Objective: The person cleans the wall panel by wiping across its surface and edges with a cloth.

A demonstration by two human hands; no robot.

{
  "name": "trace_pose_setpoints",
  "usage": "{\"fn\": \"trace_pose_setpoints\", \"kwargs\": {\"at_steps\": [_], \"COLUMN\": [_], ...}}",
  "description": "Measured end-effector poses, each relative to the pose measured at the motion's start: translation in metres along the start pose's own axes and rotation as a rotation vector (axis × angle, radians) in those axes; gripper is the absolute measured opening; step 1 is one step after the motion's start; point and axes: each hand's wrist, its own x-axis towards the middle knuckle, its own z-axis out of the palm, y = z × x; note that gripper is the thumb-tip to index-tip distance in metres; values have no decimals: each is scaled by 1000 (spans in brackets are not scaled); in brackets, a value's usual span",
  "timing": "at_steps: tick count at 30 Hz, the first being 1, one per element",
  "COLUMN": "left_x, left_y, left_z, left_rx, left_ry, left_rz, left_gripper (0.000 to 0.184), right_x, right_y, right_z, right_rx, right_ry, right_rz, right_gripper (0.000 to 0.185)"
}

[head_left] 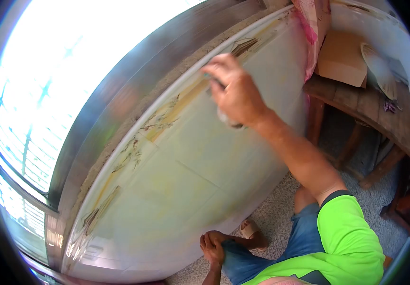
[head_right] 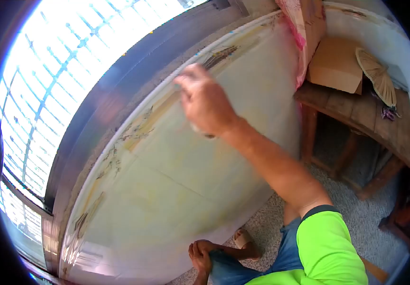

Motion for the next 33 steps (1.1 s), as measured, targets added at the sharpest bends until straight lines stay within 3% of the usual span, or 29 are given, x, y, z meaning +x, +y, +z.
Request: {"fn": "trace_pose_setpoints", "kwargs": {"at_steps": [3,10,15,29,31,33], "left_x": [-1,-1,-2,1,1,2], "left_y": [1,-2,1,23,23,32], "left_z": [-2,-3,-5,-7,-5,-10], "left_rx": [-13,-6,-12,10,20,4], "left_ry": [-2,-12,0,-83,-95,-85], "left_rz": [2,12,-21,-67,-72,-65], "left_gripper": [54,56,57,56,56,56], "right_x": [8,-1,7,-47,-50,-64], "right_y": [13,-8,-1,-117,-116,-102], "right_z": [-5,13,9,91,90,85], "right_rx": [-79,-35,-135,113,204,223], "right_ry": [70,-41,105,-54,-77,-109], "right_rz": [94,-134,84,-43,-112,-135], "right_gripper": [24,19,19,36,20,20]}}
